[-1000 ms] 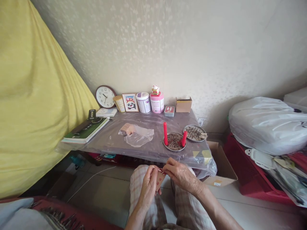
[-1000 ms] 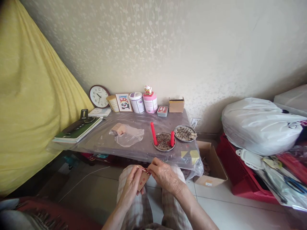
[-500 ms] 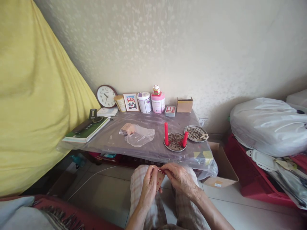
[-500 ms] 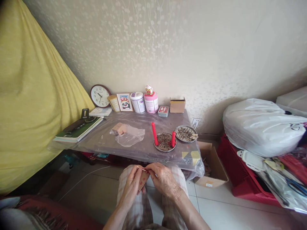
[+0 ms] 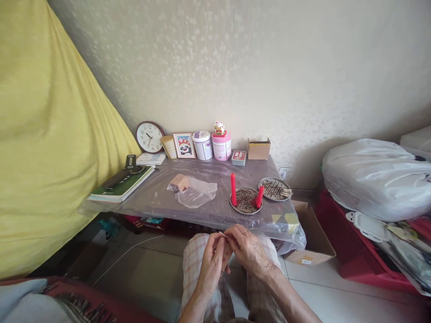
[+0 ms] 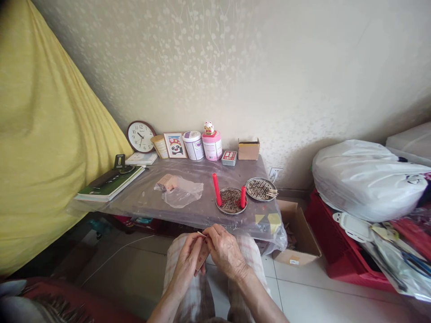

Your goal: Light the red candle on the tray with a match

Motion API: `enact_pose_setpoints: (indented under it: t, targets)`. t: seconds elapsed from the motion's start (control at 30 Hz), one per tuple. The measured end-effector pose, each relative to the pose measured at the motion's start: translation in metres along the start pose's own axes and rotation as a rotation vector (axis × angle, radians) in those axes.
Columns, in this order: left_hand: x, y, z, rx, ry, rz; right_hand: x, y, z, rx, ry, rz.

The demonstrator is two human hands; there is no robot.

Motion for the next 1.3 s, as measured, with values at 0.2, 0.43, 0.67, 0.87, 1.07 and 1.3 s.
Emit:
enact_pose_setpoints:
  t: [0.2,0.43,0.67,0.87,1.07,1.3]
  targets:
    - [-0.005,-0.001,-0.007,-0.022,0.062,0.034,-0.020,0.006,0.004,0.190,0.091,-0.296]
    - [-0.007,0.009,-0.011,0.045,0.169,0.056,-0.003,-0.016,0.029,-0.044,0.139,-0.362]
    - [-0.007,0.016,-0.010,0.104,0.209,0.008,0.023,-0.017,0.038,-0.264,0.200,-0.206]
    - [-0.004,0.035,-0.004,0.128,0.236,-0.083,0.023,-0.016,0.038,-0.250,0.304,-0.188]
    - [-0.005,0.047,-0.002,0.138,0.276,-0.164,0.022,-0.010,0.037,-0.186,0.325,-0.279]
    - [-0.005,0.042,-0.004,0.151,0.272,-0.194,0.019,-0.009,0.036,-0.176,0.340,-0.307]
Point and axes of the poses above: each hand's wrist, its own z-axis away from the middle knuckle, its own x-axis out of the palm, y = z × x, the point moved 2 cm from there along -z, towards the middle knuckle, and after that the axes turned 4 degrees about x, right-handed, at the moved point
